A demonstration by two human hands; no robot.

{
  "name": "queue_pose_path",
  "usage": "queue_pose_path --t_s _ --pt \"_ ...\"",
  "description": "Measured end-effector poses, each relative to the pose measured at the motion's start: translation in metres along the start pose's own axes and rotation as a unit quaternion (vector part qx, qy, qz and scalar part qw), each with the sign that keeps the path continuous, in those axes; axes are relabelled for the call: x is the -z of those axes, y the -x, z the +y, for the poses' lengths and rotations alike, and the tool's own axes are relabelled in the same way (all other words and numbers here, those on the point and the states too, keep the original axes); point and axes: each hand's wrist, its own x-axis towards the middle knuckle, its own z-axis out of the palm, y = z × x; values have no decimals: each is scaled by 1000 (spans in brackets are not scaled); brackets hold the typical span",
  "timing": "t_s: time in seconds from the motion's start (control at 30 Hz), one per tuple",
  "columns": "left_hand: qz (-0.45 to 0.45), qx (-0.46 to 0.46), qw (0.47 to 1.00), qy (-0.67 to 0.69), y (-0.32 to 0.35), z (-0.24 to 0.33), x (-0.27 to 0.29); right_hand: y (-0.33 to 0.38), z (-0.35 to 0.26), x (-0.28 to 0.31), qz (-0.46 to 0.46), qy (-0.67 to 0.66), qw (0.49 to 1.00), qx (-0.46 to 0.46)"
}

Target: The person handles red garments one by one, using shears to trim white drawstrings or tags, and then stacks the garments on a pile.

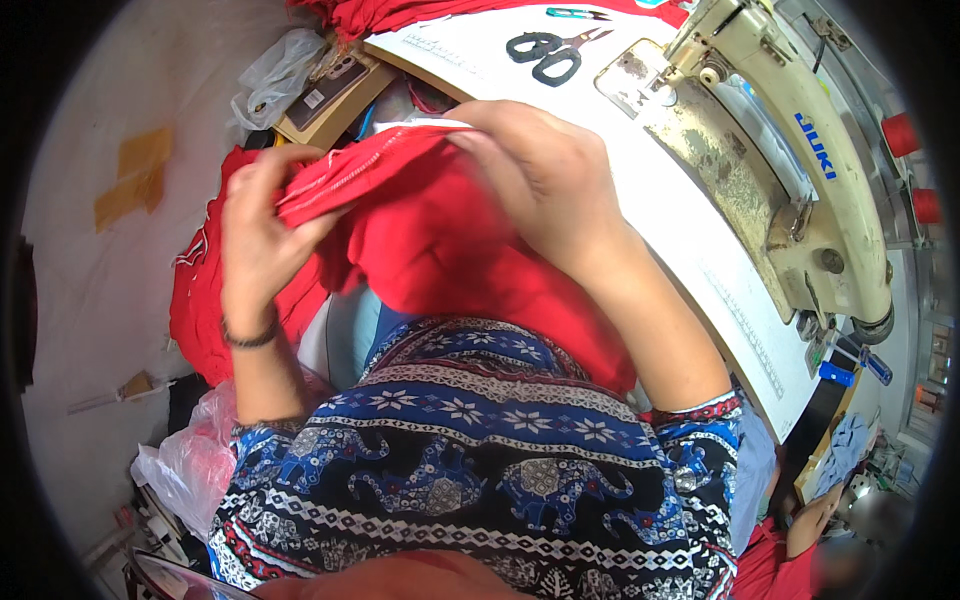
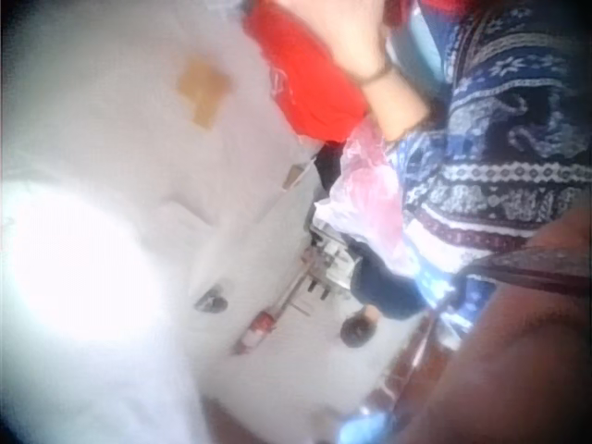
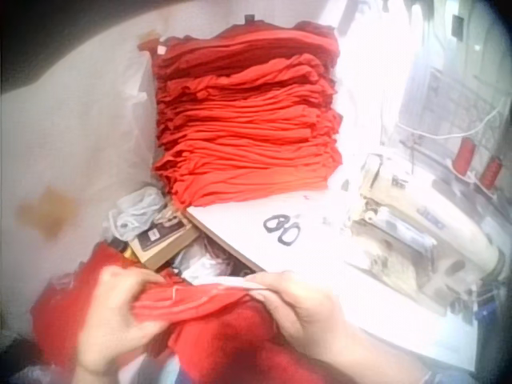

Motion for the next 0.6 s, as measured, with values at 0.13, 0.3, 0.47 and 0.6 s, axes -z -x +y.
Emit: queue_pose_path --t_s 0.13,0.3,0.47,0.6 --pt "-177 -52 976 114 13 29 6 63 21 10 -108 -53 975 -189" --pt "-182 15 966 184 56 28 -75 151 51 -15 -188 -104 915 -341" --pt "-56 -21 975 214 46 41 -81 153 42 -22 -108 -151 928 -322" --pt "-80 -58 966 237 48 65 -65 140 34 -22 -59 -212 944 -247"
